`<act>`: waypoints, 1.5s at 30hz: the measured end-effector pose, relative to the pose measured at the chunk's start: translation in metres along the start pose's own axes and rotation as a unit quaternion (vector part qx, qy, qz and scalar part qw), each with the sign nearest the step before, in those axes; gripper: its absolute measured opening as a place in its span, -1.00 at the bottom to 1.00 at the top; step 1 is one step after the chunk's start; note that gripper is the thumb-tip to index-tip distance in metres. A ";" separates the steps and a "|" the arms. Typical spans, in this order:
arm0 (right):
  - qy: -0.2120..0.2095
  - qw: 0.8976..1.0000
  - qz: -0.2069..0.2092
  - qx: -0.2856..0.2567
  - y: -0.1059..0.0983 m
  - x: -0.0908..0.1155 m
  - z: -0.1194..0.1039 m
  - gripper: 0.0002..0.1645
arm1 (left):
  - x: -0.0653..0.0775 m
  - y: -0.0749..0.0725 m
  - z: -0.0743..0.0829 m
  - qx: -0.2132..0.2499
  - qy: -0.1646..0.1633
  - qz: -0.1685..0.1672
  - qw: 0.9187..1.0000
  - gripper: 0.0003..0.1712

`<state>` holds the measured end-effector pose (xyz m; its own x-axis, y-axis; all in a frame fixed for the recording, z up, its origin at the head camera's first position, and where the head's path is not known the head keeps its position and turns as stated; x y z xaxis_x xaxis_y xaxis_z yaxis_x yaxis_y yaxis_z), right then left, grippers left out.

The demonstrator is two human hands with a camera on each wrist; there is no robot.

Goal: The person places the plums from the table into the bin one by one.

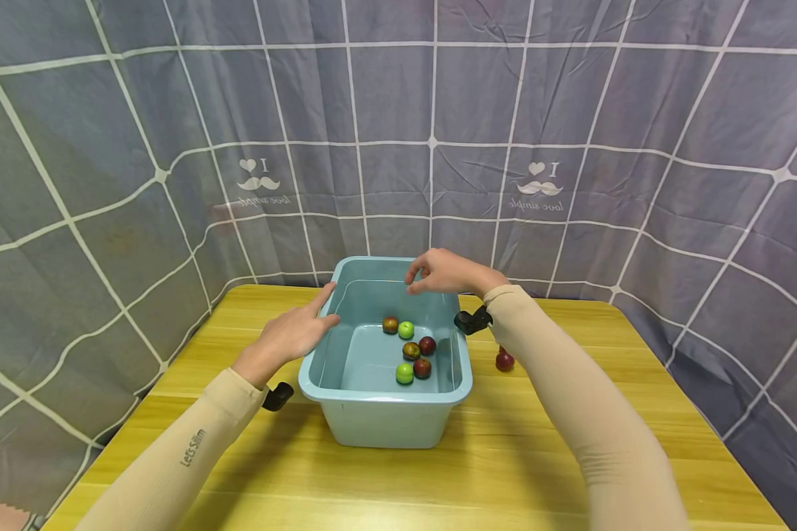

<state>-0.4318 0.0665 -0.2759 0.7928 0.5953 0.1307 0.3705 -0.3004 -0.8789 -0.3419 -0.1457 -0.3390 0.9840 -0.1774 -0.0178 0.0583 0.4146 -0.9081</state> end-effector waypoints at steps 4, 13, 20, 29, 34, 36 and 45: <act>0.003 1.000 0.015 -0.011 -0.005 0.012 0.011 -0.73 | 0.000 0.000 -0.001 -0.001 -0.004 -0.001 1.000 -0.16; 0.027 0.996 0.056 -0.060 -0.009 0.042 0.043 -0.71 | 0.004 0.000 -0.004 0.003 -0.004 -0.002 1.000 -0.16; 0.046 0.988 0.095 -0.110 -0.006 0.059 0.072 -0.61 | 0.010 0.006 -0.008 0.005 -0.011 -0.010 1.000 -0.16; 0.056 0.970 0.151 -0.183 -0.013 0.079 0.106 -0.59 | 0.008 0.002 -0.007 0.002 -0.005 -0.006 1.000 -0.15; 0.062 0.955 0.175 -0.233 -0.013 0.089 0.131 -0.57 | 0.004 0.001 -0.003 0.003 -0.002 -0.004 1.000 -0.16; 0.066 0.949 0.180 -0.249 -0.010 0.092 0.143 -0.54 | 0.002 0.001 -0.001 0.004 0.000 -0.005 1.000 -0.16; 0.078 0.931 0.179 -0.310 0.008 0.100 0.183 -0.46 | 0.000 0.000 0.002 0.000 0.003 -0.002 1.000 -0.16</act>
Point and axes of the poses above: each hand's wrist, its own x-axis away from the middle knuckle, its own y-axis out of the palm, z = x × y, the point moved 9 cm from there along -x, towards the middle knuckle, and after that the axes turned 11 degrees about y, right-handed, at the moved point
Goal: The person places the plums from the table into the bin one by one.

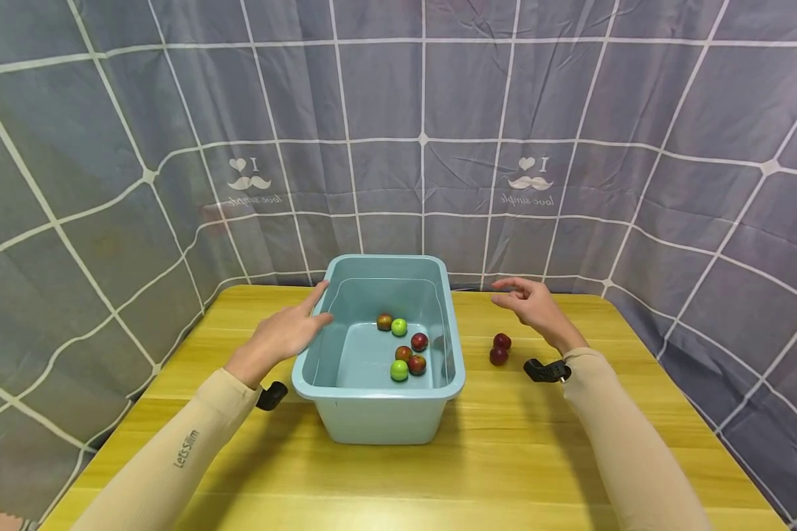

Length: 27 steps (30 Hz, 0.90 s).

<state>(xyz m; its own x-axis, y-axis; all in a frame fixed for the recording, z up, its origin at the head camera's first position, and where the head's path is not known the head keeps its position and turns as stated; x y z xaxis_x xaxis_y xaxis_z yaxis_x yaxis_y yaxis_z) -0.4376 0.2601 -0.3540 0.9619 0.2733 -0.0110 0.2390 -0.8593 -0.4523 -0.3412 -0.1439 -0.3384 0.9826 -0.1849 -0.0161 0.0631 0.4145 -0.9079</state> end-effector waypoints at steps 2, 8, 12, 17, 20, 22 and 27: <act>0.014 1.000 0.009 -0.008 -0.002 0.000 0.010 -0.46 | 0.000 0.000 0.000 0.003 0.000 -0.002 1.000 -0.16; 0.032 0.999 0.022 -0.029 -0.004 0.001 0.030 -0.44 | 0.000 0.000 -0.002 0.006 -0.002 -0.007 1.000 -0.16; 0.042 0.998 0.027 -0.039 -0.004 0.001 0.044 -0.40 | 0.000 0.000 -0.003 0.003 -0.002 -0.006 1.000 -0.16; 0.052 0.997 0.030 -0.051 -0.003 0.000 0.061 -0.38 | 0.000 0.000 -0.002 0.005 0.001 -0.005 1.000 -0.16; 0.057 0.997 0.033 -0.051 -0.002 -0.001 0.071 -0.38 | 0.001 -0.001 -0.001 0.006 0.001 -0.003 1.000 -0.16; 0.060 0.996 0.035 -0.049 -0.001 0.000 0.077 -0.36 | 0.001 -0.001 -0.001 0.007 0.001 -0.003 1.000 -0.16; 0.075 0.996 0.042 -0.039 0.000 0.000 0.092 -0.31 | 0.000 0.000 0.000 0.008 0.000 -0.004 1.000 -0.16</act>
Point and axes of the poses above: each hand's wrist, its own x-axis away from the middle knuckle, its own y-axis out of the palm, z = x × y, the point moved 9 cm from there along -x, towards the middle knuckle, and after that the axes turned 11 degrees about y, right-handed, at the moved point
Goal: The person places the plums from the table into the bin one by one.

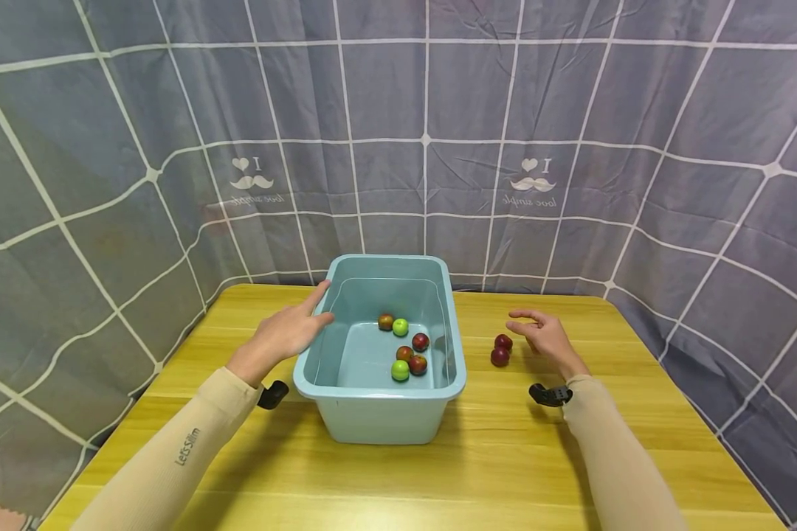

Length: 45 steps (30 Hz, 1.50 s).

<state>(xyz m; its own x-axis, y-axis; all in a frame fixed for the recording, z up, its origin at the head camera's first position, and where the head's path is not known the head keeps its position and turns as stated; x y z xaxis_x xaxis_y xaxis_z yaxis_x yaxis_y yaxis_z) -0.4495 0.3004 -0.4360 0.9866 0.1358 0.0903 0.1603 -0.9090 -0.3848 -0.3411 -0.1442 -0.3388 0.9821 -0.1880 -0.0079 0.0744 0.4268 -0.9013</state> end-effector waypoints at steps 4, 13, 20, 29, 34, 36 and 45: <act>0.017 1.000 0.010 0.004 0.002 -0.002 0.013 -0.29 | 0.000 0.001 -0.001 0.000 -0.001 -0.002 1.000 -0.16; 0.077 0.995 -0.008 -0.058 0.015 -0.006 0.042 -0.20 | 0.001 0.001 -0.003 0.000 -0.005 -0.003 1.000 -0.16; 0.086 0.995 -0.002 -0.047 0.017 -0.008 0.044 -0.23 | -0.001 -0.002 0.000 -0.006 0.002 0.005 1.000 -0.16; 0.089 0.996 0.008 -0.006 0.018 -0.013 0.043 -0.31 | 0.000 -0.004 -0.001 0.000 -0.002 0.005 1.000 -0.16; 0.100 0.995 0.008 0.016 0.016 -0.012 0.048 -0.32 | -0.001 -0.001 0.001 -0.002 0.000 0.004 1.000 -0.16; 0.103 0.994 0.008 0.024 0.016 -0.011 0.049 -0.32 | -0.002 -0.001 0.001 -0.003 -0.001 0.003 1.000 -0.16; 0.106 0.993 0.008 0.048 0.017 -0.013 0.049 -0.30 | 0.000 -0.002 0.000 -0.003 -0.005 0.004 1.000 -0.16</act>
Point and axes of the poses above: each hand's wrist, its own x-axis away from the middle knuckle, its own y-axis out of the palm, z = x × y, the point moved 9 cm from there along -x, towards the middle knuckle, and after that the axes turned 11 degrees about y, right-handed, at the moved point
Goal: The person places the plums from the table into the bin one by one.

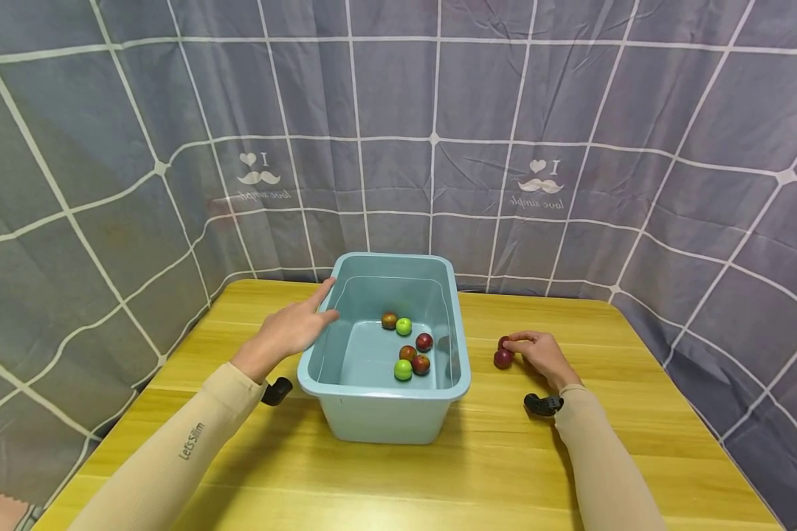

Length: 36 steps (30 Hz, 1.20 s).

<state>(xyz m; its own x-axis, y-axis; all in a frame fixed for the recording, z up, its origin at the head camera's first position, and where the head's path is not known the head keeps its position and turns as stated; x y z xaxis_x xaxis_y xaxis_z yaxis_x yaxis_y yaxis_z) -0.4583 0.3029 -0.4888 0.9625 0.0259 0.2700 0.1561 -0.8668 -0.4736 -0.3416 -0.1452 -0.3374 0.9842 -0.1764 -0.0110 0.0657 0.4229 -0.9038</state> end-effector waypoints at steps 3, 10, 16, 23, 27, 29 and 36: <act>0.002 1.000 0.007 0.010 -0.001 -0.001 0.000 -0.28 | 0.000 -0.001 0.000 -0.002 0.000 0.002 1.000 -0.16; -0.001 1.000 0.014 0.009 -0.002 -0.001 0.000 -0.28 | 0.001 -0.001 0.000 0.001 0.001 0.001 1.000 -0.16; 0.002 1.000 0.014 -0.014 -0.003 0.002 0.001 -0.27 | 0.001 0.000 -0.001 0.000 0.002 0.000 1.000 -0.16; 0.009 0.999 0.003 -0.032 -0.005 0.005 -0.003 -0.22 | 0.001 0.001 -0.001 0.002 0.004 0.000 1.000 -0.17; -0.005 1.000 0.012 -0.006 -0.011 0.007 -0.011 -0.21 | 0.000 0.001 -0.001 0.001 0.004 0.001 1.000 -0.17; -0.019 0.999 0.025 0.017 -0.015 0.009 -0.018 -0.22 | 0.000 0.001 -0.001 0.000 0.004 0.001 1.000 -0.17; -0.039 0.999 0.014 0.021 -0.022 0.012 -0.041 -0.25 | 0.001 0.000 0.001 -0.003 0.004 0.000 1.000 -0.16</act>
<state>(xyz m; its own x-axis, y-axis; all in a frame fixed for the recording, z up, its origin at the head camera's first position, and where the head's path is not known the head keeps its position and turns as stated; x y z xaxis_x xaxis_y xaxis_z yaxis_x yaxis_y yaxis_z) -0.4592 0.3018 -0.4406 0.9806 0.0426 0.1911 0.1372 -0.8457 -0.5157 -0.3406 -0.1441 -0.3372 0.9828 -0.1842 -0.0154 0.0641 0.4178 -0.9063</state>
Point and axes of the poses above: each hand's wrist, its own x-axis away from the middle knuckle, its own y-axis out of the palm, z = x × y, the point moved 9 cm from there along -x, towards the middle knuckle, and after that the axes turned 11 degrees about y, right-handed, at the moved point
